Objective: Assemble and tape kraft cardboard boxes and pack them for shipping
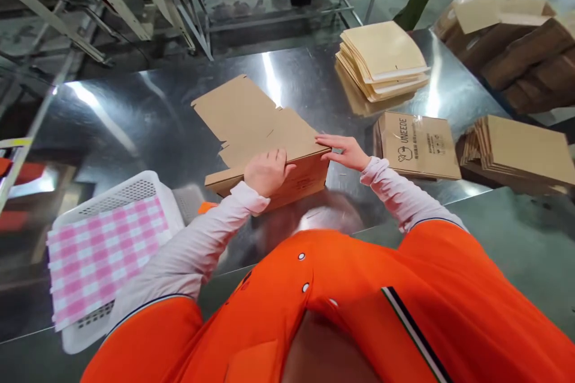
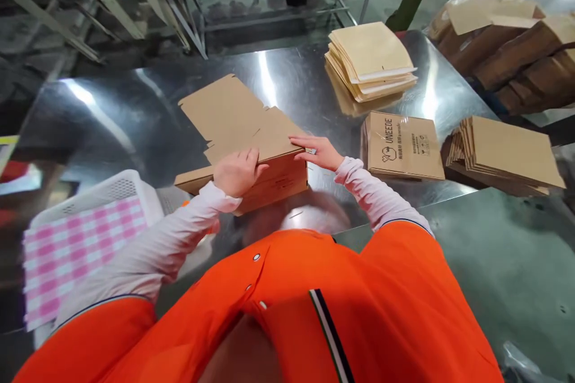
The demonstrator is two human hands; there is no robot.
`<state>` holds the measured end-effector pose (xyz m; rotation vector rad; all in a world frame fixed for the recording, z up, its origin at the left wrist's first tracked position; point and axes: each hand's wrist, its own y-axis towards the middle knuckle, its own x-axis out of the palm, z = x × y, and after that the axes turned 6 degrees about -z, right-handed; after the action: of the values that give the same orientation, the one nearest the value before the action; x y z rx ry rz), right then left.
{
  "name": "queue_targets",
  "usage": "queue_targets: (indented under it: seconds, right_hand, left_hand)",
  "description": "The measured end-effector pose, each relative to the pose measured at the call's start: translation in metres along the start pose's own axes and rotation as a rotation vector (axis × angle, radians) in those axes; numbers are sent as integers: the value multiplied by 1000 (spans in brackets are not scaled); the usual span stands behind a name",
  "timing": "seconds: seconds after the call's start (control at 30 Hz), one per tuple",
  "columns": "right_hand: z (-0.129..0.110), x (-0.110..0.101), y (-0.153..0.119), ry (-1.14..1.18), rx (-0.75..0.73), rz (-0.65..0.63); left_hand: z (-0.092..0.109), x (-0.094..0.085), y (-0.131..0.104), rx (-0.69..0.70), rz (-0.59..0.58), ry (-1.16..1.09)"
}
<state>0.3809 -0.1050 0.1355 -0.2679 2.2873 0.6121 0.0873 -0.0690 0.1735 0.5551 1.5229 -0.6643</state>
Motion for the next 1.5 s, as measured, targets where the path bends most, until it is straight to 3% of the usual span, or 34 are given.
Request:
queue_targets:
  seconds: [0.2, 0.4, 0.57, 0.8, 1.0, 1.07, 1.17, 1.27, 1.33, 1.4, 1.5]
  right_hand:
    - [4, 21, -19, 110, -1, 112]
    - [11, 23, -8, 170, 53, 155]
    - [-1, 30, -16, 435, 204, 172]
    - [-49, 65, -42, 416, 278, 242]
    - [-61, 83, -55, 402, 256, 296]
    - [-68, 80, -72, 420, 219, 265]
    - [-85, 71, -107, 428, 103, 120]
    - [-104, 66, -140, 378, -32, 8]
    - [-115, 65, -155, 352, -75, -2]
    - [-118, 59, -164, 345, -39, -45]
    - [-104, 37, -173, 435, 136, -297]
  left_hand:
    - [3, 5, -7, 14, 15, 1]
    - [-14, -12, -7, -52, -105, 35]
    - [-28, -15, -44, -167, -188, 87]
    - [-6, 6, -87, -178, -66, 19]
    - [8, 16, -104, -190, -13, -48]
    - [18, 19, -119, -126, 68, -14]
    - [37, 24, -153, 76, 192, 74]
    - [44, 27, -197, 194, 117, 12]
    - [33, 28, -225, 75, -20, -114]
    - [10, 31, -247, -82, -148, -300]
    - [-34, 45, -260, -199, -274, -785]
